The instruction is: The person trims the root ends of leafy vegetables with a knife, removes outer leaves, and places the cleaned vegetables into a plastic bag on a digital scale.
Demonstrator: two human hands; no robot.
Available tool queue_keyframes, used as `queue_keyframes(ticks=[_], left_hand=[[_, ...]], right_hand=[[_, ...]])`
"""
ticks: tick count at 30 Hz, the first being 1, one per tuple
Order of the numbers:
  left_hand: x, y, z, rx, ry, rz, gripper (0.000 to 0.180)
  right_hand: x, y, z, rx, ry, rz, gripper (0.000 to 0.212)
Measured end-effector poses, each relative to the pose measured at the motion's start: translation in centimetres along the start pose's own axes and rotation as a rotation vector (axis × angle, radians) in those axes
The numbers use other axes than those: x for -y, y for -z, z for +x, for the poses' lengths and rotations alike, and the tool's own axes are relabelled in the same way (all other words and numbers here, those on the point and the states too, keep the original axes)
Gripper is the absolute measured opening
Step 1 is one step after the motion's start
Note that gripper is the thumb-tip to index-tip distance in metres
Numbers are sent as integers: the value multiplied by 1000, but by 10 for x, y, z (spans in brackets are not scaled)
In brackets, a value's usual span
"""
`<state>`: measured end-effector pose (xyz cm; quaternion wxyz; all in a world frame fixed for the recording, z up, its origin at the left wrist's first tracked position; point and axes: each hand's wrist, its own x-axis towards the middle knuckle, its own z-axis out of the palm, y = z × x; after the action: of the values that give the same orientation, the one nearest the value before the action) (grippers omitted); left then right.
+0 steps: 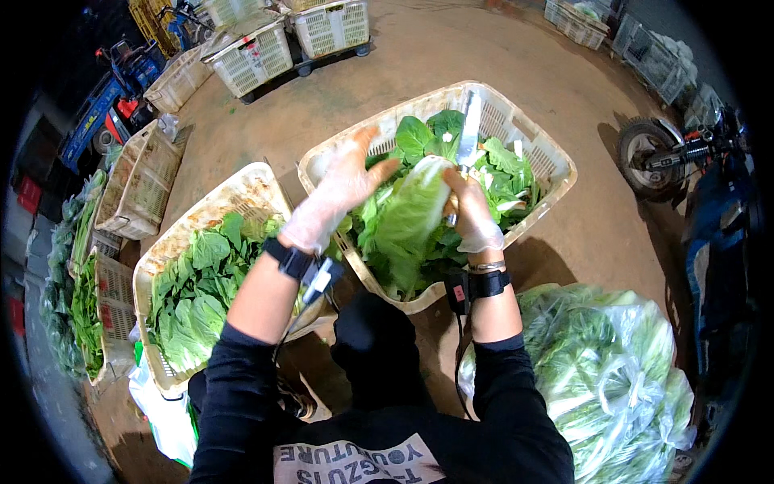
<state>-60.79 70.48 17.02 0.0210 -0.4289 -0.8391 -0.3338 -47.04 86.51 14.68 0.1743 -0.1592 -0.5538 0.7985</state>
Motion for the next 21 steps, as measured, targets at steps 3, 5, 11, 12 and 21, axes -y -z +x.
queue_keyframes(ticks=[3,5,11,12,21], left_hand=[[-42,-4,-26,397,183,-336,96],[-39,-5,-29,311,327,-329,92],[13,15,-47,370,306,-1058,78],[20,19,-49,349,307,-1068,78],[-9,57,-90,194,188,-711,80]], right_hand=[[-28,-2,16,-13,25,-5,29],[-22,-25,11,14,25,-98,30],[-3,-54,19,366,-21,-479,40],[-1,-58,21,392,-17,-518,42],[10,-82,-6,371,162,-397,29]])
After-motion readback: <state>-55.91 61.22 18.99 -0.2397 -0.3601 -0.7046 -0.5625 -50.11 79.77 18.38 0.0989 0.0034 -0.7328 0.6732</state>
